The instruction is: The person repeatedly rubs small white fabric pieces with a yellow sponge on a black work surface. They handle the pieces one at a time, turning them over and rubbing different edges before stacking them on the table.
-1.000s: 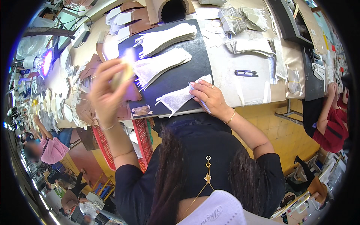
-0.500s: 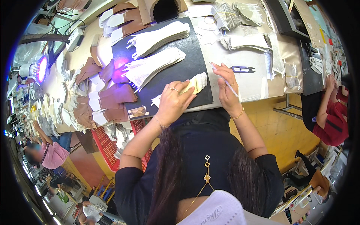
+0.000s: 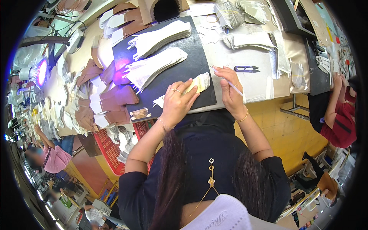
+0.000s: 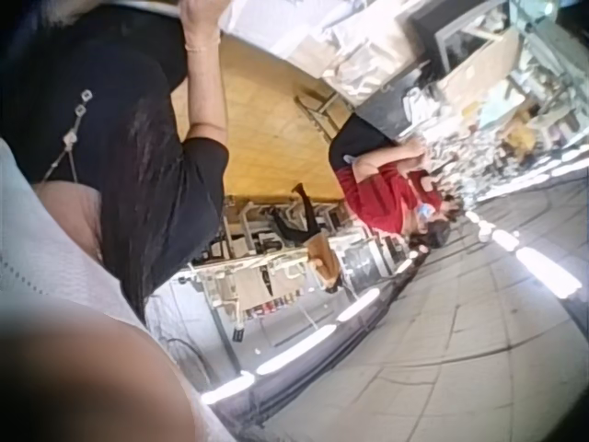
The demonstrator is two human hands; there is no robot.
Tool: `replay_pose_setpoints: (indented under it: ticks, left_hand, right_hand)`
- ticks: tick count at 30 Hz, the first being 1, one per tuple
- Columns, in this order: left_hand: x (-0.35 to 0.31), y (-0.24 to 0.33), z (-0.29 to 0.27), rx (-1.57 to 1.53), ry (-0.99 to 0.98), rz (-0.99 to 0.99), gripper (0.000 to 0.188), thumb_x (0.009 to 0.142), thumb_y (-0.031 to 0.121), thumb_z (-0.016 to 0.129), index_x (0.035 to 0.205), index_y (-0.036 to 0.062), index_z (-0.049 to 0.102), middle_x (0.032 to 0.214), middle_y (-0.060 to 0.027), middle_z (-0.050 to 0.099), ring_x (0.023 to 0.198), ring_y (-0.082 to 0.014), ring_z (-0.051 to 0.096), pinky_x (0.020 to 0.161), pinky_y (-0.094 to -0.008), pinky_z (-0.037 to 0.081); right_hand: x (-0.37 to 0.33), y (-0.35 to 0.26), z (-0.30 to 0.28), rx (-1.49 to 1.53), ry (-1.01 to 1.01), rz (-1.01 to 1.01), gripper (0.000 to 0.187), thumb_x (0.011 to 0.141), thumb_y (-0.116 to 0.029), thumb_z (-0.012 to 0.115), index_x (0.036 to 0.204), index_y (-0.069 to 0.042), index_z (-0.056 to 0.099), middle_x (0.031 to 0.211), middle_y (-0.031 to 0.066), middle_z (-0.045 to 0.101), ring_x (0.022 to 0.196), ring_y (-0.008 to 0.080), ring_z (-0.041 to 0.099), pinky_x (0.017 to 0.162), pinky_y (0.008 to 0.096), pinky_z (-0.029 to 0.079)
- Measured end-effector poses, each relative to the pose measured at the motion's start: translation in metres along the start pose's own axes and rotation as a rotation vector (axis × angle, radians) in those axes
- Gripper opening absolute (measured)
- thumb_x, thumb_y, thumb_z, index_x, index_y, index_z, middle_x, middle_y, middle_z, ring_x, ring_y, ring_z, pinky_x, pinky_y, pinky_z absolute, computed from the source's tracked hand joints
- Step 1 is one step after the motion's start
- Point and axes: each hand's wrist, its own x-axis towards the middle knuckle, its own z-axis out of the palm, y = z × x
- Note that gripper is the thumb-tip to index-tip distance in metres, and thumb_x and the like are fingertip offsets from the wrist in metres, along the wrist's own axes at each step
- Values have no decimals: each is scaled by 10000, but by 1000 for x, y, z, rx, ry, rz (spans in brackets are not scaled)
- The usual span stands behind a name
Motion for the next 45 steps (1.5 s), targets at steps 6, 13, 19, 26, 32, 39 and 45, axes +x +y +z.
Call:
replay_pose_setpoints:
  ticks: [6,13,19,26,32,39,45]
  left_hand:
    - [1,4,1,60,1,12,260,777,143,825,1012,58,754,1164,-106,709,971,-264,638,812,-393,504]
    - [3,11,2,158,1,10,264,778,152,830,1019,70,761,1176,-82,711,950,-252,639,817,-390,494]
    - [2,12,2,164,-7,8,275,778,147,826,1031,64,758,1189,-90,708,964,-257,639,823,-394,492]
    - [-2,4,3,139,32,92,287,778,144,820,1040,65,735,1194,-102,691,997,-277,628,837,-413,493]
    - [-5,1,1,16,43,140,245,789,134,803,1009,81,709,1154,-108,671,1003,-284,628,844,-423,507]
    - [0,10,-37,-186,150,14,297,753,74,853,1018,68,720,1131,-125,672,908,-294,693,734,-391,583]
    - [27,0,-129,119,248,-103,283,752,39,854,1011,52,740,1141,-150,676,917,-291,704,741,-377,596]
  right_hand:
    - [6,-4,3,85,-24,84,165,1025,-163,589,1013,-39,697,1058,112,739,1028,291,674,985,420,473]
    - [22,-4,10,-8,-263,-86,142,961,-145,657,885,-27,679,887,106,707,866,287,654,861,395,483]
    - [37,-3,10,-86,-416,-92,110,938,-137,679,892,-38,665,854,84,693,817,286,639,871,393,461]
    - [49,-1,12,-141,-53,-159,104,966,-149,659,946,-48,679,853,83,668,827,281,648,856,393,468]
    - [24,-2,10,391,-55,247,285,1107,-243,455,1118,-7,616,1049,98,625,1016,232,711,934,345,524]
    - [7,0,24,296,-151,-13,176,1047,-174,554,1142,-35,607,1050,135,637,929,278,714,805,361,567]
    - [2,0,26,35,-240,-191,162,960,-111,659,1110,-71,614,1042,136,656,855,337,682,707,386,567]
